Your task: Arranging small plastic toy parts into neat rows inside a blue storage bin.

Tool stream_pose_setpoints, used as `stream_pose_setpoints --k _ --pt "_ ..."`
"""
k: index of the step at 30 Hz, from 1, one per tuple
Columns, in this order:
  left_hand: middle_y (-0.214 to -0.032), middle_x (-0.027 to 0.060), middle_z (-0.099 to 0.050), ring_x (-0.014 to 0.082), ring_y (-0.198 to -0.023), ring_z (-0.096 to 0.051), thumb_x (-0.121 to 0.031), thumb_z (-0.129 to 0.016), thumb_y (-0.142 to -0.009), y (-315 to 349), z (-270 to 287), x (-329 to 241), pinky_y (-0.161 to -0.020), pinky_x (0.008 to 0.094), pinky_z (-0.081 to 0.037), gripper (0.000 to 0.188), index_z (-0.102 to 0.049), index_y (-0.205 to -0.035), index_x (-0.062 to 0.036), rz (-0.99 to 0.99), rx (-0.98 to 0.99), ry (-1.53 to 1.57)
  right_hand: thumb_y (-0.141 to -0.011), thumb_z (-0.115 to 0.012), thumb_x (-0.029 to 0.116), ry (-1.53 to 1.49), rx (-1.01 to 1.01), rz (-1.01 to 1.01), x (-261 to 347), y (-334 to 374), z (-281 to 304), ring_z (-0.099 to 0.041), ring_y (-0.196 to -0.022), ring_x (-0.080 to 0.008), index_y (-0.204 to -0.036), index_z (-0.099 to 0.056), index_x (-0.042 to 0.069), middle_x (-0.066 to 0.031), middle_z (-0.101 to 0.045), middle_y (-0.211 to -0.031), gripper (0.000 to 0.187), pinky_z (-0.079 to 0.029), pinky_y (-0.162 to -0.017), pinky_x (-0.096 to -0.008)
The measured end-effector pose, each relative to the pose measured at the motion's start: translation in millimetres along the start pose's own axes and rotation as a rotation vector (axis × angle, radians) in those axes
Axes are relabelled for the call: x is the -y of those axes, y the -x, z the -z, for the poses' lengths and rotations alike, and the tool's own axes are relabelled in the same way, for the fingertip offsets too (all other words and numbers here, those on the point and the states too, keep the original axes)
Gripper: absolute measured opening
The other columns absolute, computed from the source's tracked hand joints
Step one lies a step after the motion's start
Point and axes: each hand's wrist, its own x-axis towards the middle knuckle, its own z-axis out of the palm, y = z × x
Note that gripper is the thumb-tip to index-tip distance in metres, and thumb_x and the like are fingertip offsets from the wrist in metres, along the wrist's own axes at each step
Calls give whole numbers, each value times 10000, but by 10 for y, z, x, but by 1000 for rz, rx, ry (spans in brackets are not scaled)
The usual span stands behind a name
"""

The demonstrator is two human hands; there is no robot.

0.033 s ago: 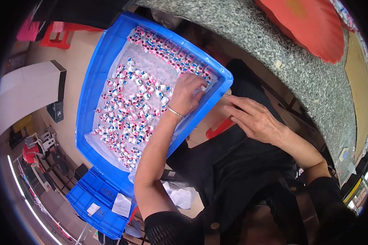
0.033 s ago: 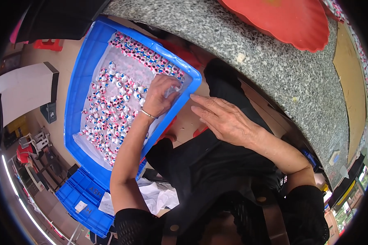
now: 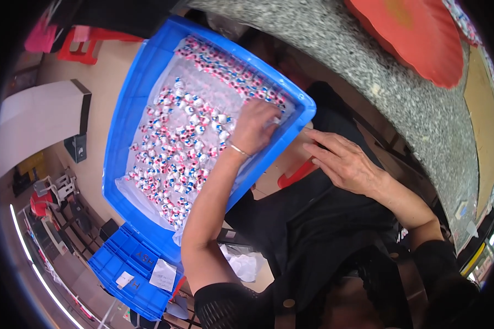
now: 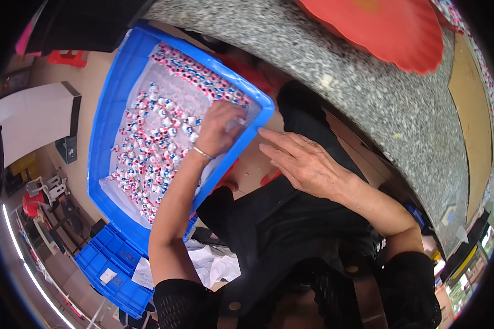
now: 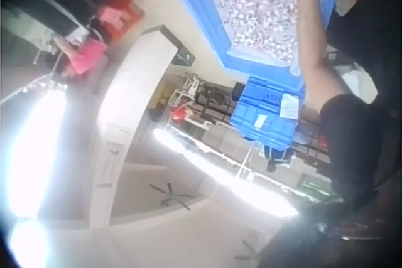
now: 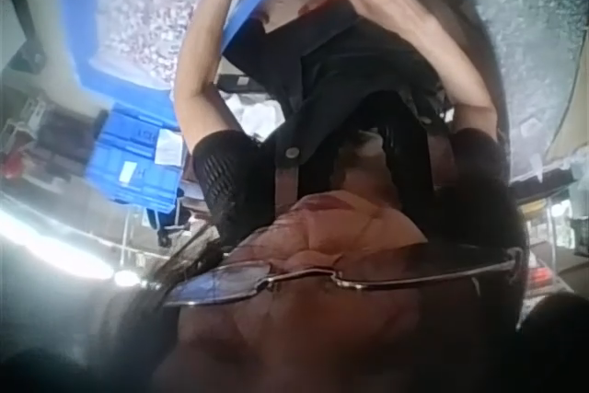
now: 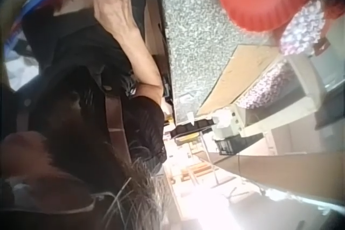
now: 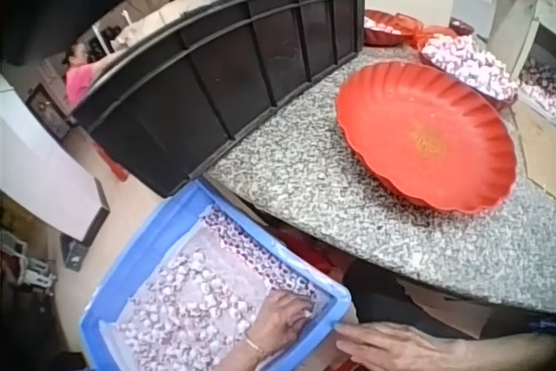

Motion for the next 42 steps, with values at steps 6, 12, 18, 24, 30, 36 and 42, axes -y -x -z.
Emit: stream_pose_setpoints --k 6,12,18,24,30,36,42 --pt "-925 45 -604 262 -987 -545 -41 -655 -651 0 -58 49 -848 397 -429 230 -608 -871 -87 -112 138 -219 -766 -696 -3 33 20 10 61 -50 23 -606 -1030 -358 -1123 -607 -19 -196 -546 -1256 369 -523 -852 -402" --pt "-994 90 -641 306 -904 -588 41 -594 -651 287 544 280 -835 413 -472 285 -632 -911 -68 99 -74 -295 -769 -692 -4 42 31 17 122 -212 -20 -618 -1019 -332 -1123 -607 -12 -196 -549 -1258 364 -529 -848 -392" --pt "-948 34 -620 245 -916 -556 29 -578 -657 478 777 556 -799 393 -448 290 -656 -899 -111 122 171 -479 -786 -681 28 0 140 149 275 -664 -228 -592 -1063 -340 -1150 -577 -1 -191 -533 -1284 380 -508 -871 -406" --pt "-936 79 -588 276 -958 -546 -3 -620 -710 408 936 680 -841 395 -448 217 -638 -910 -86 163 159 -387 -801 -678 44 -42 122 195 276 -1112 -446 -583 -1092 -344 -1162 -573 6 -185 -518 -1304 378 -503 -884 -409" --pt "-1042 156 -592 297 -901 -626 -20 -655 -797 230 1074 1352 -771 347 -519 292 -622 -1087 -42 550 -401 310 -794 -661 38 100 178 220 191 -1794 -664 -563 -1109 -359 -1110 -587 -4 -204 -526 -1280 328 -485 -919 -429" --pt "-975 141 -633 224 -772 -657 -75 -724 -733 -85 1046 1863 -711 317 -535 388 -639 -1111 -43 634 -670 15 -749 -634 21 311 331 125 -286 -2407 -1113 -548 -1129 -374 -1111 -590 -29 -234 -545 -1251 368 -460 -962 -426" --pt "-1003 166 -629 298 -756 -650 -64 -697 -732 -186 1028 1830 -728 387 -523 316 -665 -1045 -33 655 -660 -234 -753 -559 11 419 180 51 -568 -2833 -1452 -467 -1229 -342 -1154 -571 -40 -185 -512 -1305 405 -412 -999 -498"
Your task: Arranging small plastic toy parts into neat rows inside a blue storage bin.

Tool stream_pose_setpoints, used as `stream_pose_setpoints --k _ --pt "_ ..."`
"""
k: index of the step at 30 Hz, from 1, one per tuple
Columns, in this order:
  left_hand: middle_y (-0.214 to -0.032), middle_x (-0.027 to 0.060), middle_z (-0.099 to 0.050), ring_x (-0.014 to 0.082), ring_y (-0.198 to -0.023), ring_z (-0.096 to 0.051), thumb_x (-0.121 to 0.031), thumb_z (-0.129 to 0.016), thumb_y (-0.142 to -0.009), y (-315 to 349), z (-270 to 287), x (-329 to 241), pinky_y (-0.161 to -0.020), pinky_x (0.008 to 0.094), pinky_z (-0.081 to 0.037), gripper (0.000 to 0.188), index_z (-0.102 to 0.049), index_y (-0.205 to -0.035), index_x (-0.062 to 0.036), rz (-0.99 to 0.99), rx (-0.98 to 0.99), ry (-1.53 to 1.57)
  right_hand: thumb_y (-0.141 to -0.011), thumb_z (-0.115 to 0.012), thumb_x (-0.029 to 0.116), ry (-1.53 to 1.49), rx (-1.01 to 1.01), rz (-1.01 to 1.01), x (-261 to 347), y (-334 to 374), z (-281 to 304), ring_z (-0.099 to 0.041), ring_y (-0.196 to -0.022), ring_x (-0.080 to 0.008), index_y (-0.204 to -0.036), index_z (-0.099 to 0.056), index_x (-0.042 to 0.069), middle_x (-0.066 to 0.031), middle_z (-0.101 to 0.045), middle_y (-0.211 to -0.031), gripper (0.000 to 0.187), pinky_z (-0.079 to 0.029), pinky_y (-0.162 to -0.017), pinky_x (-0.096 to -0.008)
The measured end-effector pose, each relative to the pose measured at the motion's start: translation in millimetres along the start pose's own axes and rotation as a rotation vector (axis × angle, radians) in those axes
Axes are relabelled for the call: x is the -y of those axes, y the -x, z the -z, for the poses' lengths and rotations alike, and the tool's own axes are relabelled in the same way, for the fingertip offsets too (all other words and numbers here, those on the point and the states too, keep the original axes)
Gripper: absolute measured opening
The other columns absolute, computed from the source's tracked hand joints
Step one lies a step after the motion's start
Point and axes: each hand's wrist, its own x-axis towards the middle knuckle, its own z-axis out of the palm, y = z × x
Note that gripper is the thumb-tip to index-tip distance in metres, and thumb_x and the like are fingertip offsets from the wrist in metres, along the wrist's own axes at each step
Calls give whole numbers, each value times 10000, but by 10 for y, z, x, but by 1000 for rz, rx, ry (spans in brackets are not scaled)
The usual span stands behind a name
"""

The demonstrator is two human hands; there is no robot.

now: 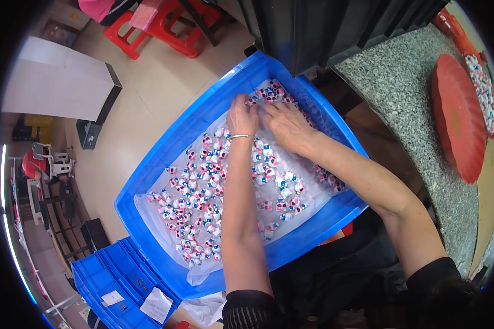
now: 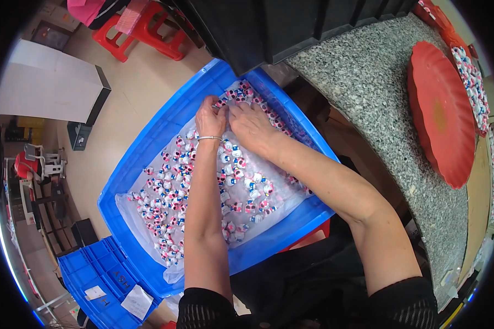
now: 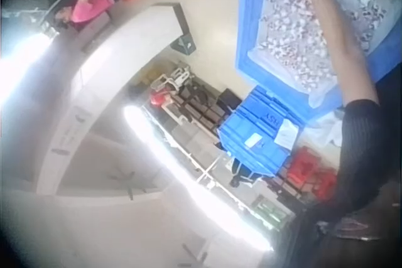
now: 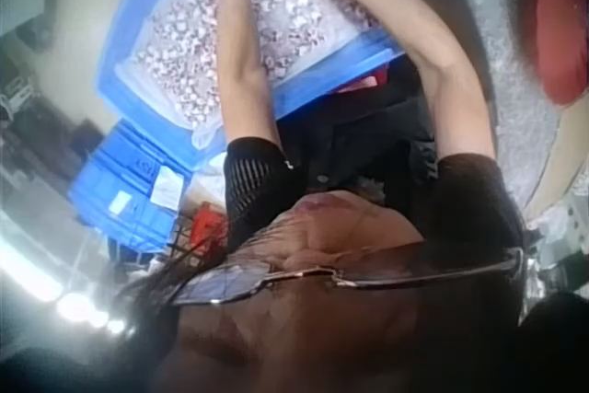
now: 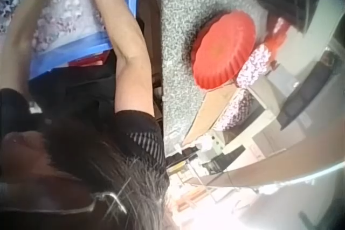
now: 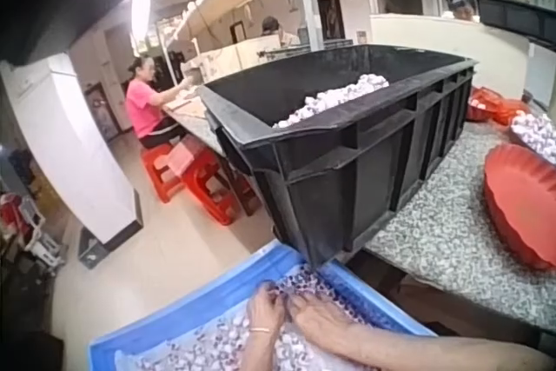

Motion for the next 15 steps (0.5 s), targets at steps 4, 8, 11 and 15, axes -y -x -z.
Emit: stream_pose_setpoints --k 4,8,11,15 --pt "-1024 180 -623 348 -831 -634 -34 -660 -751 91 -24 19 -745 415 -517 298 -668 -1049 -46 -173 -132 -42 -810 -515 62 3 49 -26 -37 -243 -103 -432 -1245 -302 -1213 -543 -33 -140 -517 -1300 415 -377 -1020 -502" --pt "-1025 182 -621 359 -880 -625 -10 -638 -765 103 15 36 -762 420 -518 306 -664 -1068 -48 -169 -139 -70 -830 -509 91 18 -49 -18 -40 -392 -243 -431 -1226 -294 -1195 -570 -23 -124 -532 -1275 387 -374 -1004 -504" --pt "-988 168 -615 329 -832 -637 -4 -632 -778 123 138 22 -742 402 -529 271 -665 -1044 -46 -232 -164 -92 -834 -506 84 63 40 -5 -73 -458 -225 -417 -1231 -305 -1169 -599 -19 -124 -527 -1300 363 -363 -995 -512" --pt "-884 132 -608 235 -722 -631 -24 -662 -774 243 431 -58 -664 345 -532 185 -660 -959 -39 -142 -264 20 -806 -530 38 108 4 49 -190 -437 -188 -397 -1245 -328 -1167 -609 -14 -132 -487 -1375 373 -335 -1001 -531"
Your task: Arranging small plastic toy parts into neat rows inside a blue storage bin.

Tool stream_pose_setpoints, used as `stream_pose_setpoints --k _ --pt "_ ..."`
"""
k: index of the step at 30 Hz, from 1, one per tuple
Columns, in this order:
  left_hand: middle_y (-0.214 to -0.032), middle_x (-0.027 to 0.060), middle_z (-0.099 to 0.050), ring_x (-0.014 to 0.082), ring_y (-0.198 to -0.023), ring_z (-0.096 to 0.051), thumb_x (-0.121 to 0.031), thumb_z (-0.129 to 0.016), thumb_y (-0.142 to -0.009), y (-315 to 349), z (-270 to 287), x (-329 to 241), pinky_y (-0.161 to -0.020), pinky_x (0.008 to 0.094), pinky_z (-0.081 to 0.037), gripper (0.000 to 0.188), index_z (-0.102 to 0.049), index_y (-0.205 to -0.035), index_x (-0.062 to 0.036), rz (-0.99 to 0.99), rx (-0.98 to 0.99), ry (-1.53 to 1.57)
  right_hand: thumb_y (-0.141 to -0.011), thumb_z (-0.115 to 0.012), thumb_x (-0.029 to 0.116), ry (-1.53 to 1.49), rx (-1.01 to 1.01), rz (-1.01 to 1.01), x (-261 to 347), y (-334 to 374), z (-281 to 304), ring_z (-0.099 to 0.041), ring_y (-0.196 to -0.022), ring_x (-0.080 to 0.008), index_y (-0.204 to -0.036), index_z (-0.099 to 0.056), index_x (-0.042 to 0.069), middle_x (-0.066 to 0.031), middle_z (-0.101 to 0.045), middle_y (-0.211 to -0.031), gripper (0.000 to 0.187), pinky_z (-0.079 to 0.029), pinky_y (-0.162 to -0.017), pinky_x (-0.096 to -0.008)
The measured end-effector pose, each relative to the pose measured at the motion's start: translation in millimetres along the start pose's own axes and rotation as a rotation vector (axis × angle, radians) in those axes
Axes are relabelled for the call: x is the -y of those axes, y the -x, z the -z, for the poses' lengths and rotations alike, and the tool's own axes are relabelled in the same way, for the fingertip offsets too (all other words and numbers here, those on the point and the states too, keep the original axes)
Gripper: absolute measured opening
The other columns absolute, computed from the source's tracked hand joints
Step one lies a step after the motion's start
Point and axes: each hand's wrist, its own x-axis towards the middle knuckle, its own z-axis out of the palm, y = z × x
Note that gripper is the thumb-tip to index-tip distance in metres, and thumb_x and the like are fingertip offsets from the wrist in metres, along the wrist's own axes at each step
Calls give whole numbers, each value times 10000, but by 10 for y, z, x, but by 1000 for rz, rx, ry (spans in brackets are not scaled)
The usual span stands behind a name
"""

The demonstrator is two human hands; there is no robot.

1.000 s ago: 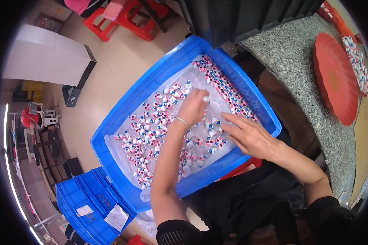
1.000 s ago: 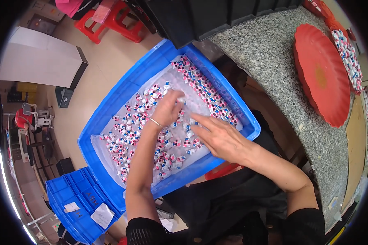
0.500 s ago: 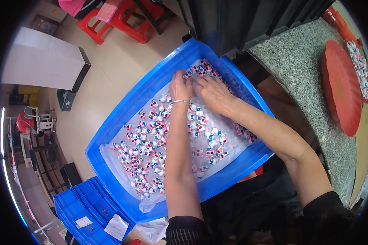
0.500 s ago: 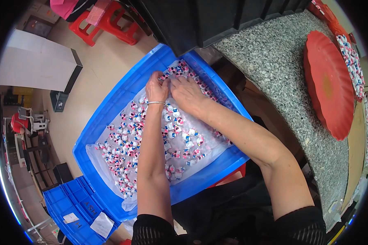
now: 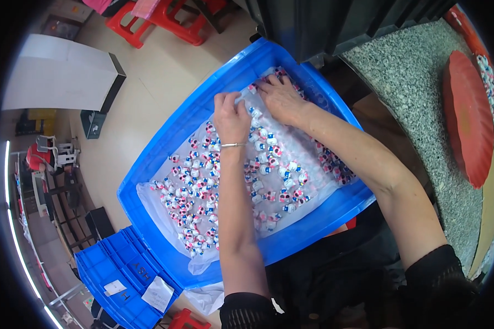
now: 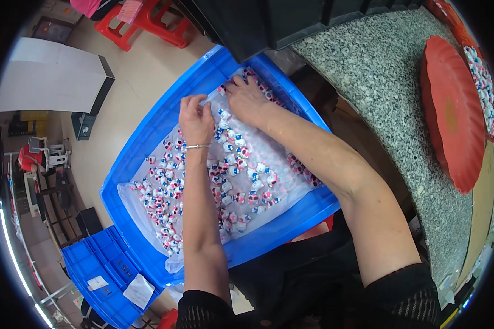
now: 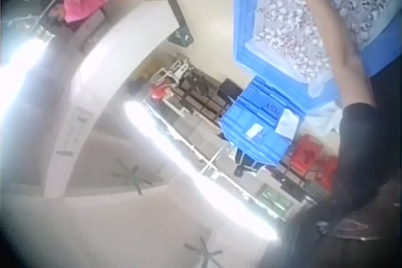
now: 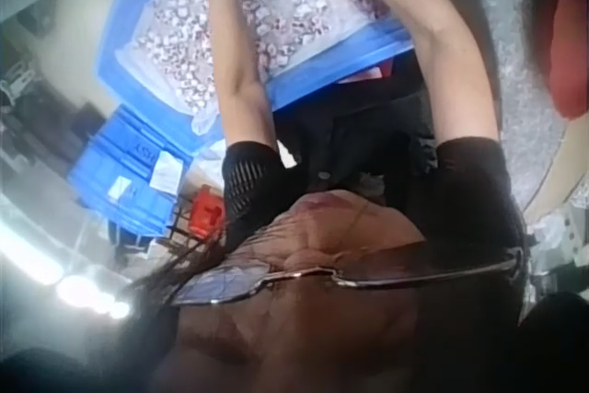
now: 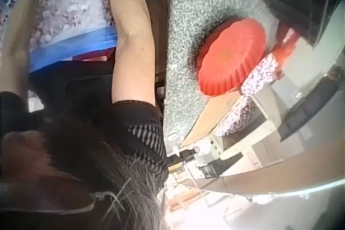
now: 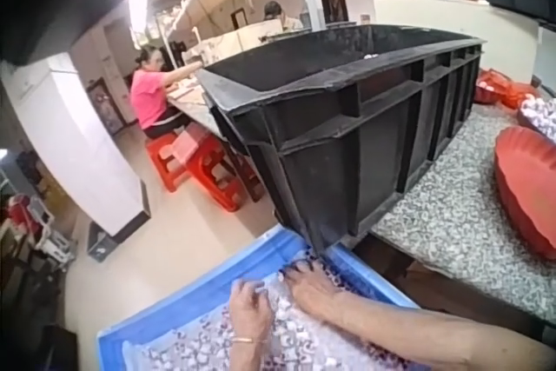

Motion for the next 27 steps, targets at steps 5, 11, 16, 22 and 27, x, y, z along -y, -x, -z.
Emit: stream_pose_setpoints --k 5,11,16,22,27 --pt "-863 139 -638 335 -852 -606 -198 -730 -726 40 294 -172 -750 428 -507 211 -669 -872 -59 -28 519 -248 -766 -576 18 -50 -71 14 17 123 140 -394 -1243 -333 -1192 -588 -18 -135 -460 -1393 428 -344 -994 -505" --pt "-894 157 -653 350 -908 -619 -207 -702 -732 3 170 -266 -780 467 -508 327 -628 -1029 -94 11 782 -573 -717 -601 -14 -117 67 -59 41 399 325 -389 -1258 -338 -1199 -577 -15 -153 -477 -1358 482 -357 -1017 -477" --pt "-926 117 -622 256 -877 -639 -135 -683 -768 -52 175 -130 -760 369 -519 247 -650 -1002 -63 141 616 -119 -742 -582 9 -153 -70 -43 -55 527 286 -407 -1247 -341 -1143 -603 -29 -160 -496 -1335 403 -370 -1023 -448" --pt "-982 67 -589 169 -909 -591 -37 -712 -746 -37 -96 -26 -775 293 -486 234 -658 -973 -35 294 448 401 -784 -567 40 -179 -77 -33 -53 541 223 -405 -1256 -337 -1121 -620 -24 -168 -498 -1339 347 -370 -1024 -444" --pt "-1019 84 -588 200 -930 -586 -14 -725 -706 -63 -301 21 -805 325 -484 281 -630 -969 -47 30 358 178 -807 -566 62 -199 -95 -29 -32 558 153 -403 -1260 -334 -1108 -626 -20 -167 -486 -1356 318 -367 -1024 -452"
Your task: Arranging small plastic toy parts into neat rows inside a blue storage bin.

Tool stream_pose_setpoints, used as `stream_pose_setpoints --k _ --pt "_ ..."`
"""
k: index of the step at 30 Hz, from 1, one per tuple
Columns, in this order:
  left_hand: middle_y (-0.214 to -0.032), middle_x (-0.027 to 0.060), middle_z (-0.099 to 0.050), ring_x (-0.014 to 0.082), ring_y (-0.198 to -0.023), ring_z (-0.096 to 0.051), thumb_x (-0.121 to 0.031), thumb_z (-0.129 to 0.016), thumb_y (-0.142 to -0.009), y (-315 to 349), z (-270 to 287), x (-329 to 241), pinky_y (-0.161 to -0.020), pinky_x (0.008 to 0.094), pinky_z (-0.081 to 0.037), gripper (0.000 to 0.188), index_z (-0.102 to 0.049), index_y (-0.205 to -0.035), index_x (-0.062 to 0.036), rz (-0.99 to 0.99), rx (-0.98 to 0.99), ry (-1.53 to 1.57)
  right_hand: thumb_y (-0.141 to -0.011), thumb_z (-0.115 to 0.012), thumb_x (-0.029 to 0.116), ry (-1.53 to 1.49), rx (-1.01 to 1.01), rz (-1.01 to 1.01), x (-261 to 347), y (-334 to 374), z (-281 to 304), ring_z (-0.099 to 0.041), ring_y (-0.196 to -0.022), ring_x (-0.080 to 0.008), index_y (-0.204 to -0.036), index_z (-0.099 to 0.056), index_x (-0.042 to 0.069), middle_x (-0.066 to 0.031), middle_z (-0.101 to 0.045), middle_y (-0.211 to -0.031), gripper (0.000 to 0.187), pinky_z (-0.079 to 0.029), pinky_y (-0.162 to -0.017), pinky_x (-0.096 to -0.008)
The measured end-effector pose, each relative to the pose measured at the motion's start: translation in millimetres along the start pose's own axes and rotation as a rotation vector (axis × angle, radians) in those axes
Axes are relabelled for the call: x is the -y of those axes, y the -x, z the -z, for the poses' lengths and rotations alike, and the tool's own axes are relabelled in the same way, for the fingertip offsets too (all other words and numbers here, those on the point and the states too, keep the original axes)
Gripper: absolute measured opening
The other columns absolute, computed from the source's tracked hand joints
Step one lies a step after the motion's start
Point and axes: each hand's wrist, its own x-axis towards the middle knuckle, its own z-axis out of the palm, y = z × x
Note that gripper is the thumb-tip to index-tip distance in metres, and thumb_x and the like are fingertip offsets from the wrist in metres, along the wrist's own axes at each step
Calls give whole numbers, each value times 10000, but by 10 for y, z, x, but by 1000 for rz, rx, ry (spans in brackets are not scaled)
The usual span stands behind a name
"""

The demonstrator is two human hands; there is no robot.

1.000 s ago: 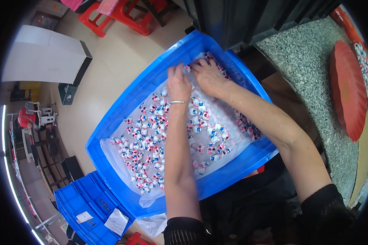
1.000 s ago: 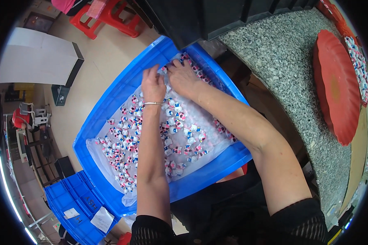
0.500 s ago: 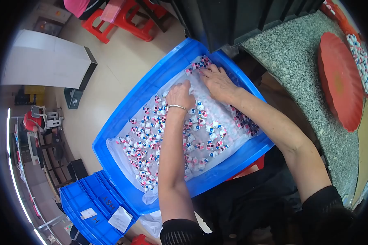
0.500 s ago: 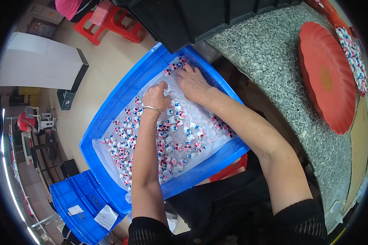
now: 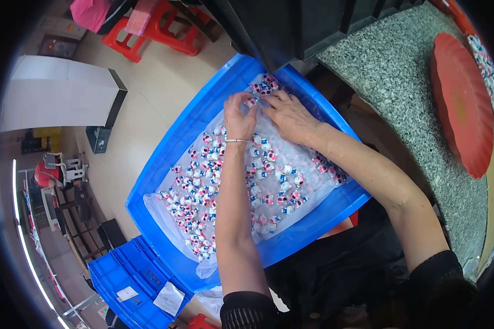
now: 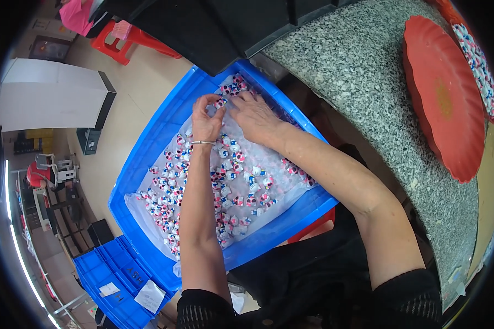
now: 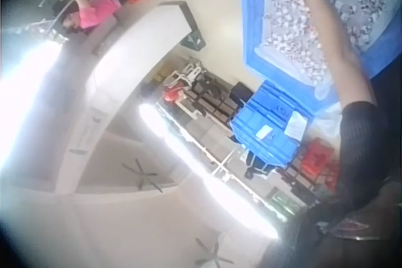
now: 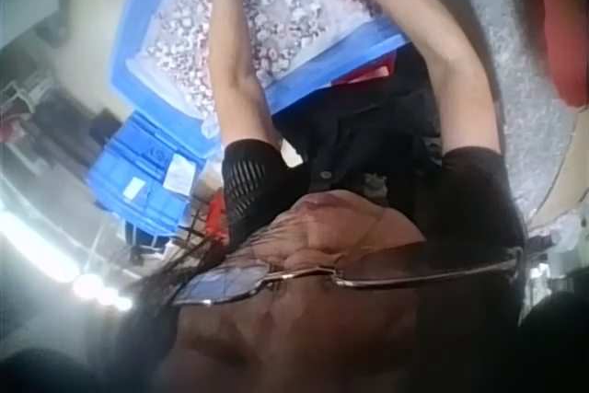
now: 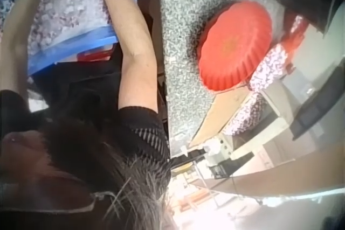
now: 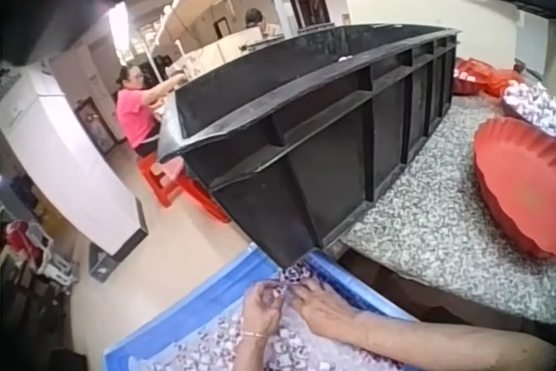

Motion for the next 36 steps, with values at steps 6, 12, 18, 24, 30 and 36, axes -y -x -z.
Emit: stream_pose_setpoints --k 6,12,18,24,30,36 --pt "-986 91 -565 233 -849 -568 10 -736 -668 32 -76 67 -765 338 -495 312 -608 -943 -63 -99 -71 -101 -807 -574 64 -7 19 3 54 -3 -31 -399 -1266 -332 -1098 -631 -7 -163 -485 -1351 305 -364 -1026 -457" --pt "-927 89 -568 230 -834 -567 -12 -753 -669 112 165 14 -716 330 -494 301 -608 -928 -60 -76 -142 -127 -800 -573 51 16 7 -5 28 43 1 -389 -1276 -335 -1116 -613 -19 -174 -476 -1353 326 -355 -1046 -452" --pt "-849 124 -633 334 -854 -571 -130 -733 -679 232 344 -121 -777 427 -474 265 -630 -918 -80 -93 272 -496 -793 -582 54 30 63 11 88 169 190 -379 -1296 -351 -1133 -603 -29 -192 -475 -1355 350 -353 -1055 -450" --pt "-845 131 -627 338 -889 -573 -95 -694 -695 221 289 -139 -779 434 -478 250 -606 -929 -89 -87 264 -596 -775 -621 65 -25 69 12 49 353 142 -381 -1295 -354 -1147 -597 -30 -196 -469 -1364 385 -356 -1063 -449" --pt "-849 97 -617 265 -788 -606 -44 -671 -720 145 334 -40 -713 397 -491 250 -604 -958 -85 -160 292 -572 -763 -641 65 -54 78 -3 39 367 134 -386 -1291 -352 -1154 -600 -15 -193 -473 -1357 402 -364 -1058 -447" --pt "-786 22 -570 99 -632 -548 -8 -637 -767 168 238 122 -581 263 -468 267 -627 -1026 -74 226 321 187 -782 -624 66 -61 101 -17 118 270 151 -393 -1286 -343 -1149 -605 -15 -177 -483 -1352 376 -348 -1069 -463"
